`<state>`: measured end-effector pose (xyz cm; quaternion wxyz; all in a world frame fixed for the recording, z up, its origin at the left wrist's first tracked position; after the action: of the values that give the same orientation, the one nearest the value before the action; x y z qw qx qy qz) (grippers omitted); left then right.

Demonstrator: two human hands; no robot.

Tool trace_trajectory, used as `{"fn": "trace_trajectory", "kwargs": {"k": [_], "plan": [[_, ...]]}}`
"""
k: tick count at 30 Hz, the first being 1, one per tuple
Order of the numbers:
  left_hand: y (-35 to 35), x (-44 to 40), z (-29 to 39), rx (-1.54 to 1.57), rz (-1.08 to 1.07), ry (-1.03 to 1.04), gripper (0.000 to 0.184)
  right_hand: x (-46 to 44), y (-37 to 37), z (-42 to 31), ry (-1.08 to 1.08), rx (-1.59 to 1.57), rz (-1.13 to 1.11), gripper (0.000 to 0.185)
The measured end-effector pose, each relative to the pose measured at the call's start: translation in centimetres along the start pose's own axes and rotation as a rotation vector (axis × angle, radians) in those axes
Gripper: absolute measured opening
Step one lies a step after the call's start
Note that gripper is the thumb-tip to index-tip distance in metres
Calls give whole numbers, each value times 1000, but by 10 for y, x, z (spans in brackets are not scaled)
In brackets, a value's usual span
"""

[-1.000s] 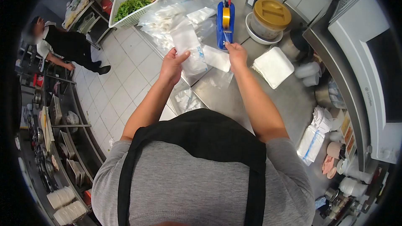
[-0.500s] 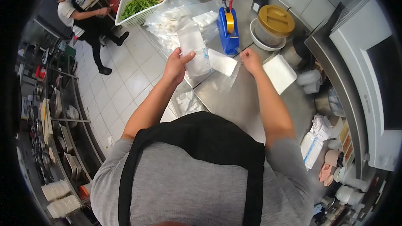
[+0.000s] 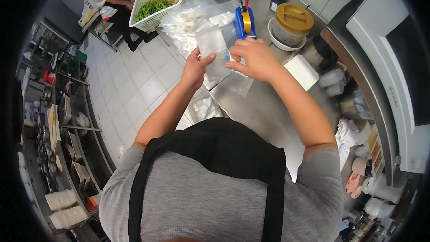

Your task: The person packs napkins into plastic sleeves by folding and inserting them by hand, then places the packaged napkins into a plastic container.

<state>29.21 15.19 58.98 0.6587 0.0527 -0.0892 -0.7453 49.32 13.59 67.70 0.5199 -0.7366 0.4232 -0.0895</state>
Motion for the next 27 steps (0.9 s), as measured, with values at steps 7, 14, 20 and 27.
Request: {"fn": "trace_trajectory", "kwargs": {"k": [7, 14, 20, 27], "plan": [[4, 31, 15, -64, -74, 5, 41, -16, 27, 15, 220, 141, 20, 47], [-6, 44, 10, 4, 10, -16, 40, 0, 31, 47, 326, -96, 295, 43], [-10, 45, -1, 57, 140, -27, 35, 24, 70, -5, 183, -279, 602, 22], [-3, 54, 1, 55, 121, 10, 35, 6, 109, -2, 386, -710, 545, 22]]}}
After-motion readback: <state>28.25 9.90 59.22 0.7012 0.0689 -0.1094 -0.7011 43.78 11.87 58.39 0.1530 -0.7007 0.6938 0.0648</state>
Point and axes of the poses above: each hand's wrist, its own x-axis away from the middle knuckle, its own y-axis out of the palm, z = x × y, the point moved 1 cm from there along -x, towards the middle knuckle, and after that the axes turned 13 degrees about -x, right-handed, at the moved point
